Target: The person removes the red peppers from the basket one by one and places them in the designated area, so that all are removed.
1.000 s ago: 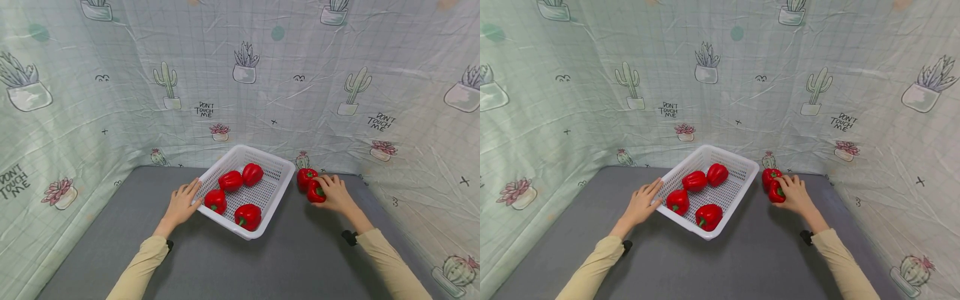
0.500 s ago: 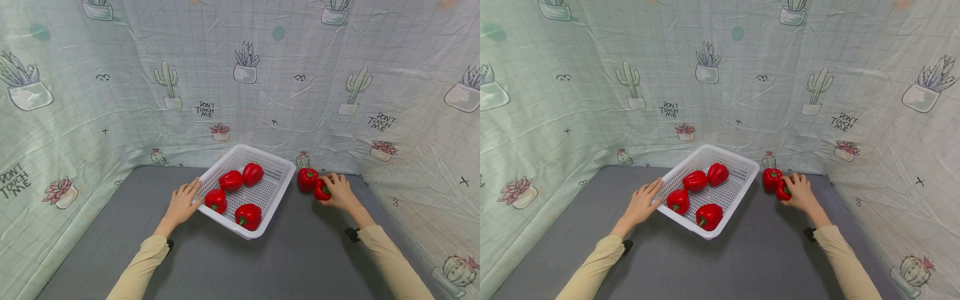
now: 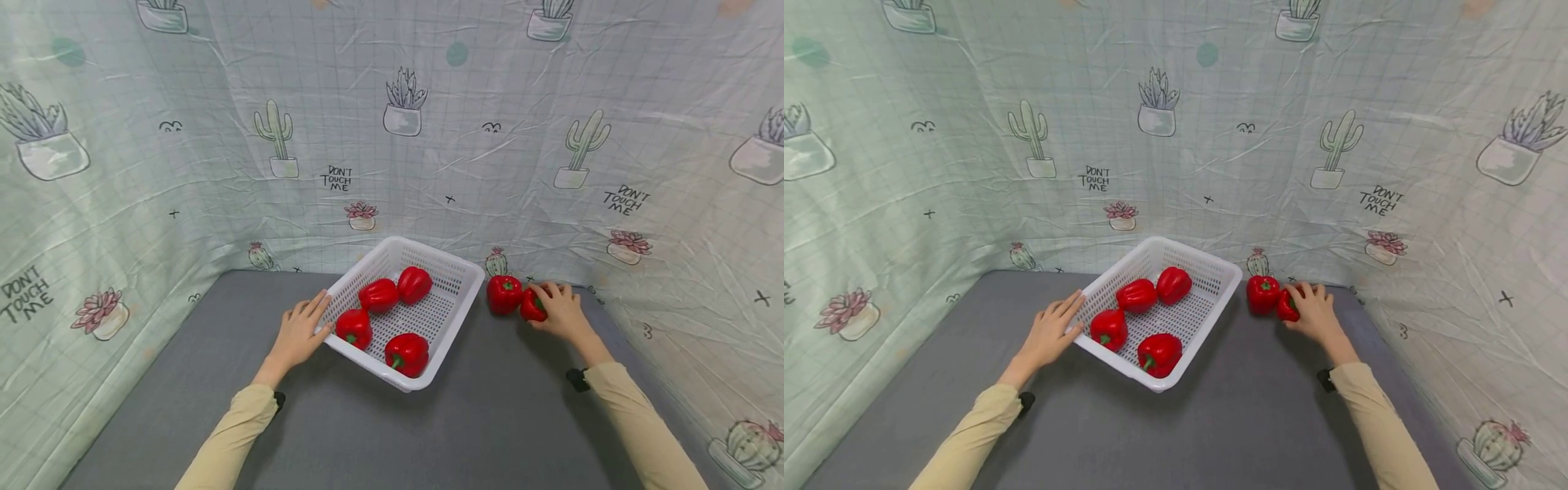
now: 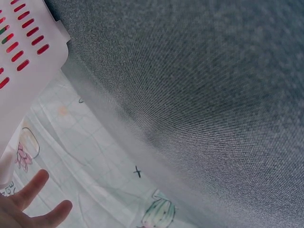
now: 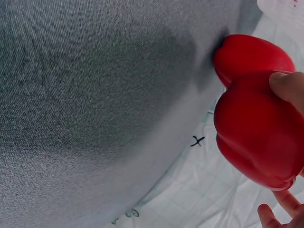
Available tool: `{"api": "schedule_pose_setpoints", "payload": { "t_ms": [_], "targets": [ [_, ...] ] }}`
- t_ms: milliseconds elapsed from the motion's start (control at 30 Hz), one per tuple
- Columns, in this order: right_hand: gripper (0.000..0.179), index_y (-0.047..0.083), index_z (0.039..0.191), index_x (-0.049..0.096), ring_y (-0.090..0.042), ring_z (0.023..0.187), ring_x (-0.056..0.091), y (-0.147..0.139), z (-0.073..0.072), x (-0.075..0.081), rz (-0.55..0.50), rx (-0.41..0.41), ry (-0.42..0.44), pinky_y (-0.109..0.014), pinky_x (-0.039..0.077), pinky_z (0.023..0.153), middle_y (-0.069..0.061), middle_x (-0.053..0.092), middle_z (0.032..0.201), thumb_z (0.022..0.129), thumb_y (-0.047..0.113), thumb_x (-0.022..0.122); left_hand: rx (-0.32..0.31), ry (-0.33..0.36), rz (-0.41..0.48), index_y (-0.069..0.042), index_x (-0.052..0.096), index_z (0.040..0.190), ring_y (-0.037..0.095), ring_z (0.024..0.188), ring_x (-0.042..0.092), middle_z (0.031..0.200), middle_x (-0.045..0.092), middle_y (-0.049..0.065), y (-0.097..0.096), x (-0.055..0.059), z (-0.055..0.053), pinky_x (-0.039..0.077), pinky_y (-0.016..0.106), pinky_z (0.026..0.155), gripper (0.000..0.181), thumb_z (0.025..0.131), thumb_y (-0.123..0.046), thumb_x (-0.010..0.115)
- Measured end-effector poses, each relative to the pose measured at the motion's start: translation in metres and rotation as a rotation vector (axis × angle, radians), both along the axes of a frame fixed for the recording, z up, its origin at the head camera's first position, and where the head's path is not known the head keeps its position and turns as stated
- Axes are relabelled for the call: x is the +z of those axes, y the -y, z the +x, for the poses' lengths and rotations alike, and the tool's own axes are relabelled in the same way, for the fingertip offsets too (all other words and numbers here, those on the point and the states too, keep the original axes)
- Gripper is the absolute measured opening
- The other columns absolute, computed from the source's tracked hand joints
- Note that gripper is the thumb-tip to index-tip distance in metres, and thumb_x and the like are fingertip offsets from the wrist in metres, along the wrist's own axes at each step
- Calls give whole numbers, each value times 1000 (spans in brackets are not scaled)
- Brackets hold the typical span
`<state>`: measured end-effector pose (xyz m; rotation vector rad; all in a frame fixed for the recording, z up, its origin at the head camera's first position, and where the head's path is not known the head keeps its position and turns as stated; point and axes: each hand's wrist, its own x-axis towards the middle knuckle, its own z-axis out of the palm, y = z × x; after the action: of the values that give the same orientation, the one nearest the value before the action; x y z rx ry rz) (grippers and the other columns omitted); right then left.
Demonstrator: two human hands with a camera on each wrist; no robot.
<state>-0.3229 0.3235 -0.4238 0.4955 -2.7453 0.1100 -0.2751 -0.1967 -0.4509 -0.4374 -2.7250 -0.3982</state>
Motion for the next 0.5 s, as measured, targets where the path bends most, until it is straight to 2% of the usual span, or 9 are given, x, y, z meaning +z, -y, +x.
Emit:
{"api": "schedule_pose_setpoints", "payload": {
  "t_ms": [167, 200, 367, 500],
  "targets": [
    [75, 1, 128, 41, -50, 99, 35, -5, -6, -2, 3, -24, -6, -62, 31, 70, -25, 41, 114, 66, 25, 75, 1, 1, 4, -14, 34, 138, 34, 118, 38, 145, 32, 7, 0, 1, 0, 30, 58, 89, 56, 89, -36, 46],
    [76, 2, 130, 40, -49, 98, 35, -6, -6, -2, 13, -22, -27, -61, 32, 68, -24, 41, 113, 67, 29, 75, 2, 3, 4, -14, 34, 138, 34, 118, 38, 145, 32, 7, 0, 1, 0, 30, 58, 89, 56, 88, -36, 46],
    [74, 2, 130, 38, -49, 99, 35, -11, -10, -5, 30, -7, -66, -62, 31, 65, -26, 41, 114, 70, 26, 73, -3, 2, 7, -13, 35, 138, 34, 118, 38, 145, 32, 7, 0, 1, 0, 30, 58, 89, 56, 88, -34, 47],
    [71, -1, 129, 37, -48, 104, 35, -14, -16, -8, 45, -21, -43, -64, 30, 68, -27, 39, 118, 71, 20, 72, -7, 2, 12, -13, 35, 138, 34, 118, 38, 145, 32, 7, -1, 1, 1, 30, 58, 89, 55, 88, -33, 48]
  ]
}}
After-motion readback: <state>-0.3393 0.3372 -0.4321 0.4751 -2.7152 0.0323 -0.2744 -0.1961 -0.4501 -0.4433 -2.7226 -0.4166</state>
